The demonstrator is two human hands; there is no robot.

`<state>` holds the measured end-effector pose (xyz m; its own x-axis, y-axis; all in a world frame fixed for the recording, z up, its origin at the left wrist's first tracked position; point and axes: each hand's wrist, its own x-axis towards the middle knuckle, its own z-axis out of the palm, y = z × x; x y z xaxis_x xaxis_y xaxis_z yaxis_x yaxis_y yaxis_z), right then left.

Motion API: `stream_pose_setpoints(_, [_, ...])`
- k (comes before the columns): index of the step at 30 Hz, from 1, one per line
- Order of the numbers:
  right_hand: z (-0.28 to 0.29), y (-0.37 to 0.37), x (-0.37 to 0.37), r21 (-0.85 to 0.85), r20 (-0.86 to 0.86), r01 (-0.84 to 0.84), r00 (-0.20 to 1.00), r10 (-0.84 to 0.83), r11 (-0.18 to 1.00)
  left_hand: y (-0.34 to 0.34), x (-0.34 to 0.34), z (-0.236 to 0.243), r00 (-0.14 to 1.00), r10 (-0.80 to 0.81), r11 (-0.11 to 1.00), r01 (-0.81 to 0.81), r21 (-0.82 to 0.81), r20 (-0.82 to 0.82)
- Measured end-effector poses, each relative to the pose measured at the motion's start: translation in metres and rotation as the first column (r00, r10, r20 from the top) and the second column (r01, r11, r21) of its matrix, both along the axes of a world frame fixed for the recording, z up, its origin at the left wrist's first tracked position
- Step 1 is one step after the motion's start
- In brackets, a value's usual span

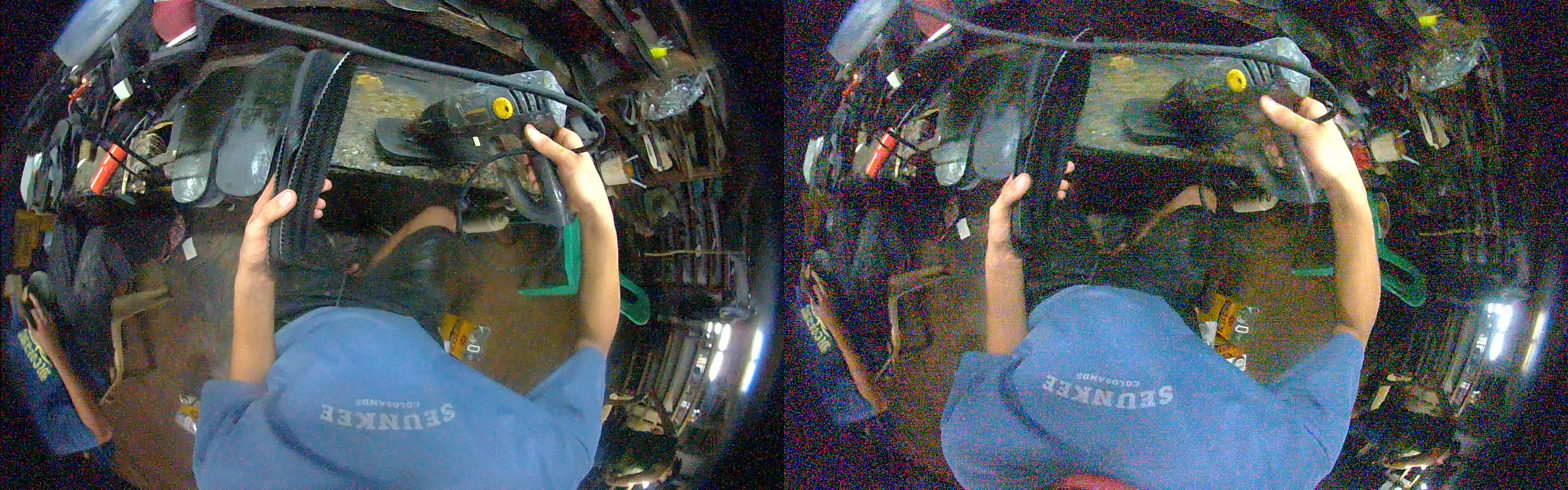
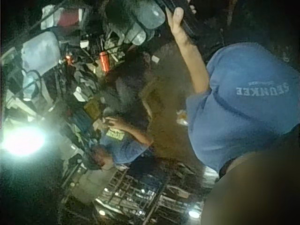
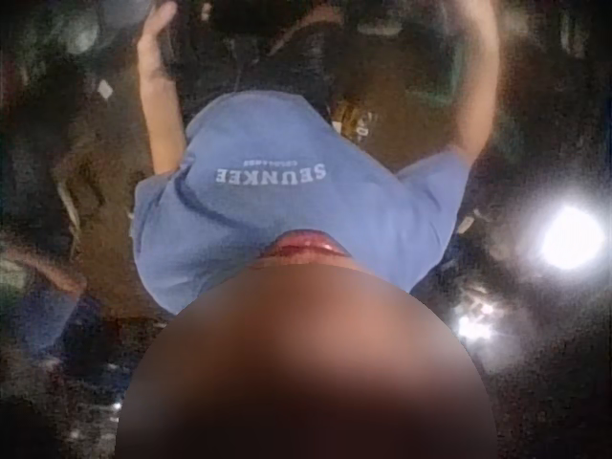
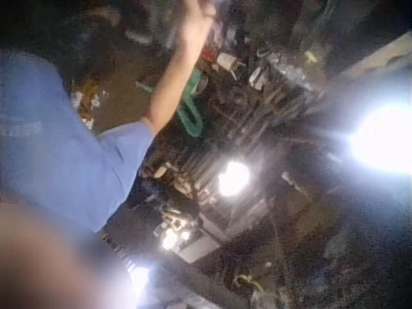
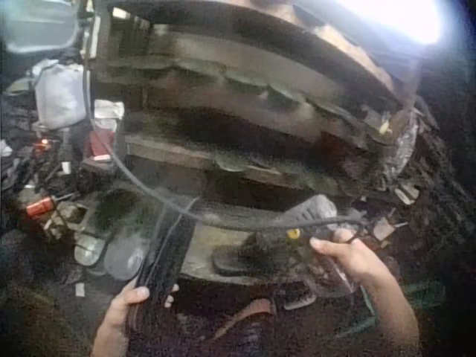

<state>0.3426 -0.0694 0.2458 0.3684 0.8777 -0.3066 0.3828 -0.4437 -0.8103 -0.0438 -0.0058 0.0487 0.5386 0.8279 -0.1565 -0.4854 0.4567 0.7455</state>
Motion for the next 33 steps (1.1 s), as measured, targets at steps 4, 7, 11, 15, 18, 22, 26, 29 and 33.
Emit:
stream_pose_setpoints(4, [-0.002,0.004,-0.02,0.073,0.077,0.005,0.997,-0.011,0.997,-0.002,-0.004,0.001,1.0,0.02,1.0,-0.02,0.004,-0.011])
stream_pose_setpoints(7, [0.004,0.002,-0.028,0.026,0.063,-0.033,0.998,0.031,0.999,-0.002,-0.004,0.002,0.999,0.025,1.0,-0.025,0.014,-0.027])
stream_pose_setpoints(11, [0.012,-0.011,-0.033,0.021,0.083,-0.063,0.995,0.061,0.998,0.001,0.002,0.001,1.0,0.003,1.0,-0.003,0.014,-0.008])
stream_pose_setpoints(15, [0.016,-0.018,-0.03,-0.078,0.079,-0.081,0.993,0.087,0.994,0.004,0.009,-0.002,1.0,-0.013,0.999,0.013,0.04,-0.009])
stream_pose_setpoints(18, [0.015,-0.026,-0.027,-0.046,0.11,-0.052,0.992,0.056,0.998,0.006,0.013,-0.004,1.0,-0.016,0.999,0.018,0.047,-0.027])
stream_pose_setpoints(22, [0.015,-0.034,-0.016,-0.006,0.118,-0.022,0.993,0.023,1.0,0.01,0.019,-0.005,0.999,-0.025,0.999,0.027,0.046,-0.037])
stream_pose_setpoints(26, [0.014,-0.04,0.0,-0.014,0.186,0.036,0.982,-0.033,0.999,0.012,0.025,-0.004,0.999,-0.037,0.997,0.039,0.063,-0.027])
stream_pose_setpoints(29, [0.012,-0.046,0.013,0.016,0.188,0.09,0.978,-0.092,0.996,0.012,0.03,-0.002,0.999,-0.033,0.995,0.037,0.09,-0.041])
stream_pose_setpoints(33, [0.007,-0.048,0.025,0.044,0.202,0.111,0.972,-0.117,0.993,0.011,0.033,0.002,0.996,-0.052,0.992,0.06,0.108,-0.07])
